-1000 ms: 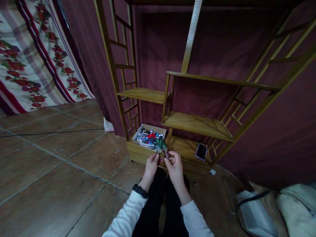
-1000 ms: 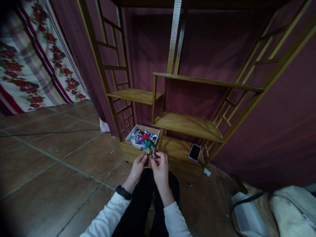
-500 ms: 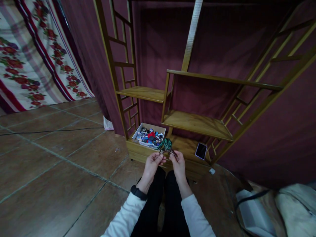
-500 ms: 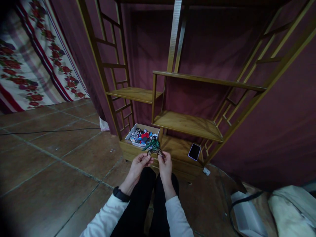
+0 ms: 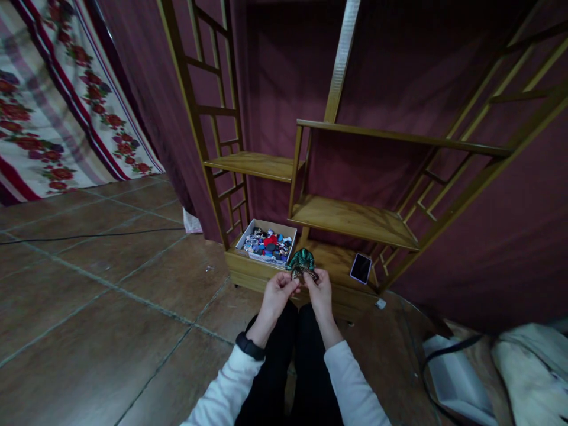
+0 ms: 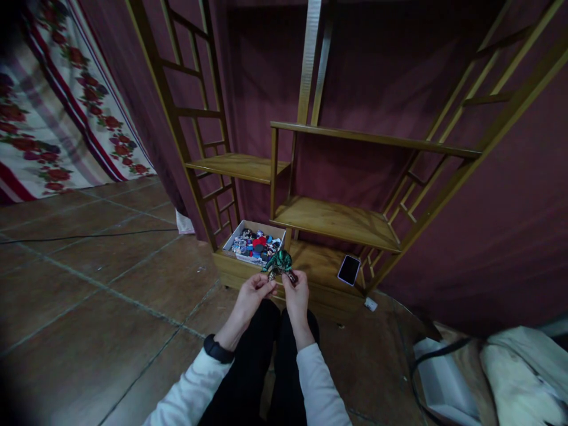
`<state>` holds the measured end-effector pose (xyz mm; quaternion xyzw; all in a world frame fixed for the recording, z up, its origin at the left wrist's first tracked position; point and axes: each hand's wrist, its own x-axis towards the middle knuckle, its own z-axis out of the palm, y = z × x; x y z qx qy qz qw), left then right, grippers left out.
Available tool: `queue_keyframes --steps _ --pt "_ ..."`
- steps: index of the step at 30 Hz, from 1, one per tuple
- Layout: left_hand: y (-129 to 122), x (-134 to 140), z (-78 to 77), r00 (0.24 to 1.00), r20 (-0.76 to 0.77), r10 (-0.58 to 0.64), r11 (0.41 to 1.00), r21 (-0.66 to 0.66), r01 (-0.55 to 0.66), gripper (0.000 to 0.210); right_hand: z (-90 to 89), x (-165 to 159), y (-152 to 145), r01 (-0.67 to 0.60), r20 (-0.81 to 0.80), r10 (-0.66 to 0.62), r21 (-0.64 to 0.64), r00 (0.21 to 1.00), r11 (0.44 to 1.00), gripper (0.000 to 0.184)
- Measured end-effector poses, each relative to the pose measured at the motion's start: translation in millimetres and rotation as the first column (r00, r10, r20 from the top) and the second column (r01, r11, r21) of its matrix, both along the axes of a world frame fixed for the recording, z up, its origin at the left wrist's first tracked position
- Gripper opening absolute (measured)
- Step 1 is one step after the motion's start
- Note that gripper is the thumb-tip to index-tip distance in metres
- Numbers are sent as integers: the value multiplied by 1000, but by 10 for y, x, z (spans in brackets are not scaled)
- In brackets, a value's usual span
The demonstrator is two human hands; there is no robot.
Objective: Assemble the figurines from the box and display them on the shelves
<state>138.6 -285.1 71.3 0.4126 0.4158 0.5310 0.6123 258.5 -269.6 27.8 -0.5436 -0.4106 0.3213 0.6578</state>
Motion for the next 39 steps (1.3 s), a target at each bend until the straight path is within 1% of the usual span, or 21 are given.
queue_keyframes --steps 3,7,9,12,15,17,20,21,23,25,26,30,32,34,37,39 --pt "41 -33 -37 999 -43 13 1000 24 -12 31 48 9 -15 25 50 -25 10 998 1000 29" --pt "112 -75 -107 994 -104 32 996 85 -23 26 157 -16 -68 11 98 -15 37 995 999 27" --pt "155 -90 -144 991 -124 54 993 114 -40 27 225 -49 -119 0 119 -7 59 993 998 29" --pt "216 -107 -182 989 -111 100 988 125 -86 35 338 -116 -227 -46 139 34 79 990 996 31" --pt "260 -136 -186 992 -46 116 989 93 -112 35 455 -184 -348 -112 149 94 116 984 987 27" --pt "278 -166 -181 997 11 81 994 69 -82 33 526 -216 -417 -168 161 143 152 977 974 24" --pt "290 -213 -190 995 90 -31 999 43 27 28 606 -224 -487 -233 204 193 190 960 954 19" --pt "291 -225 -199 990 120 -68 997 31 65 26 622 -218 -501 -225 226 179 198 958 954 19" --pt "285 -237 -218 973 193 -124 992 -3 127 22 634 -198 -516 -162 279 100 206 955 965 20" --pt "268 -235 -230 950 271 -157 984 -39 174 20 626 -183 -519 -96 325 25 203 945 975 20" --pt "257 -229 -231 936 307 -173 979 -54 199 20 619 -181 -518 -83 338 11 197 941 977 21" --pt "204 -181 -225 868 443 -223 952 -91 291 19 613 -223 -513 -135 327 76 163 942 977 23" --pt "183 -151 -225 843 489 -225 945 -100 310 19 636 -258 -516 -156 318 102 148 943 977 24" --pt "168 -124 -229 835 504 -223 944 -104 315 19 667 -285 -522 -158 317 107 141 942 977 24" --pt "158 -106 -226 852 473 -225 947 -98 305 21 683 -297 -519 -157 300 110 137 947 978 25" --pt "155 -111 -206 880 431 -200 964 -74 255 26 655 -283 -498 -152 264 113 134 958 979 27"
